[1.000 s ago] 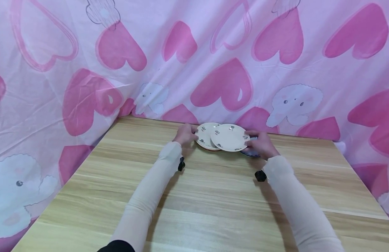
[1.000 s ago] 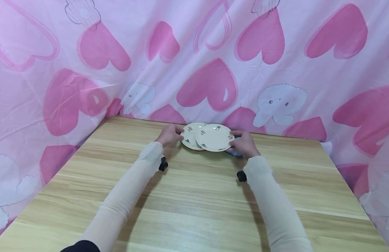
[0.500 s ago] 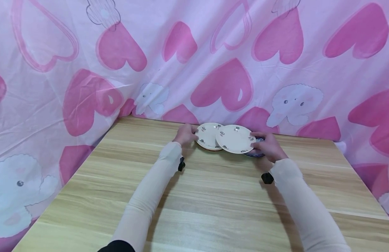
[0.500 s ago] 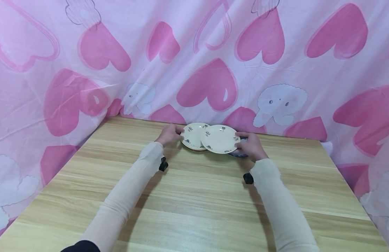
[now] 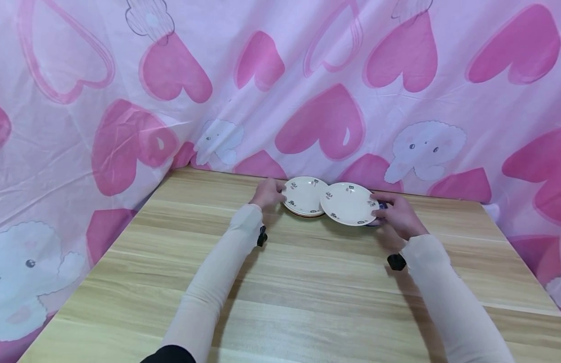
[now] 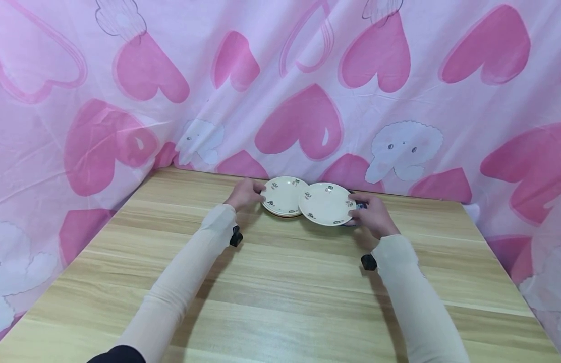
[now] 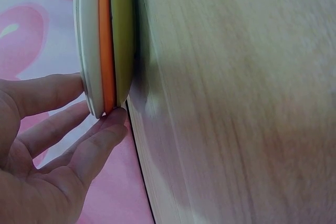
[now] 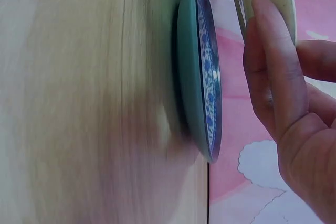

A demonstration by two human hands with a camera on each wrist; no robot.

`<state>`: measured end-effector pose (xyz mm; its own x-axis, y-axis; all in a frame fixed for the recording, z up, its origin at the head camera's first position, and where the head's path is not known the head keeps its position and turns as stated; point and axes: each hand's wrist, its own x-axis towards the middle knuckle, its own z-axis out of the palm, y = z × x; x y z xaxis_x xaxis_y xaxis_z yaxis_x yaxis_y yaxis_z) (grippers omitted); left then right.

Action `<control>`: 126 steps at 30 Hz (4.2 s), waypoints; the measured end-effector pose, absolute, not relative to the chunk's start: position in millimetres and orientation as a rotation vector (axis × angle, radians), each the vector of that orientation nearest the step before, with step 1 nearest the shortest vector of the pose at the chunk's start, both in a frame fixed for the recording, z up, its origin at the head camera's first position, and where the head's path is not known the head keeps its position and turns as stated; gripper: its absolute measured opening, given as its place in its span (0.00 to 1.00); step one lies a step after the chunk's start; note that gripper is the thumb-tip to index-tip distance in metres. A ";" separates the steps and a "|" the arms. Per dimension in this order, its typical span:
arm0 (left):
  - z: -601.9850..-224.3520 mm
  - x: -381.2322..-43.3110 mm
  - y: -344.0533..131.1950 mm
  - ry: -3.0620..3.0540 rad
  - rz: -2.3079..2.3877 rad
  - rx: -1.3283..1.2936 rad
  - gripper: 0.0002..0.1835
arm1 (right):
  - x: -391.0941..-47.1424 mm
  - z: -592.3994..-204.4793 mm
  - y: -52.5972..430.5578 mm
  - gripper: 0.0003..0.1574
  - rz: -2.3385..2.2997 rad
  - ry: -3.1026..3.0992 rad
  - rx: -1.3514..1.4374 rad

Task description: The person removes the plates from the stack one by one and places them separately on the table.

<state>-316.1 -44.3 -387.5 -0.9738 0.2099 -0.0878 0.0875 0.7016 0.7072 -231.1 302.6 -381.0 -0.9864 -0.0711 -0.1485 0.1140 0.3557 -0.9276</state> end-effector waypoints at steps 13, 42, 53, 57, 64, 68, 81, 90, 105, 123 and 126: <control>-388.2 -316.8 -43.7 2.721 1.138 0.210 0.25 | -219.8 -384.1 319.5 0.39 -1.693 2.445 0.054; -387.5 -315.4 -43.6 2.779 1.104 0.273 0.23 | -198.3 -388.0 351.1 0.40 -1.580 2.419 0.057; -388.4 -315.3 -43.4 2.716 1.145 0.213 0.25 | -190.0 -387.0 355.5 0.40 -1.491 2.424 -0.008; -387.8 -315.9 -42.7 2.706 1.152 0.208 0.25 | -188.7 -387.2 356.9 0.41 -1.464 2.415 -0.002; -387.5 -315.9 -45.4 2.785 1.097 0.292 0.23 | -186.2 -388.4 356.6 0.41 -1.433 2.415 -0.050; -387.9 -316.1 -45.9 2.789 1.100 0.313 0.21 | -184.1 -390.7 357.9 0.41 -1.426 2.397 -0.061; -387.8 -316.2 -45.3 2.715 1.156 0.239 0.24 | -179.3 -394.3 359.3 0.39 -1.436 2.369 -0.136; -386.6 -314.6 -44.9 2.763 1.136 0.268 0.24 | -178.0 -396.4 362.9 0.39 -1.392 2.348 -0.195; -385.9 -313.9 -44.0 2.696 1.179 0.205 0.25 | -180.3 -401.5 363.6 0.37 -1.354 2.314 -0.236; -388.9 -315.3 -44.6 2.749 1.156 0.241 0.23 | -181.9 -404.1 364.4 0.36 -1.315 2.303 -0.248; -389.5 -315.4 -44.6 2.747 1.156 0.240 0.24 | -182.3 -403.0 361.3 0.34 -1.192 2.402 -0.255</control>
<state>-315.4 -44.6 -389.5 -0.9758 0.2048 -0.0766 0.0884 0.6899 0.7185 -182.3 361.3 -403.0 -0.8843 -0.3521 -0.3066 0.0313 0.6104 -0.7914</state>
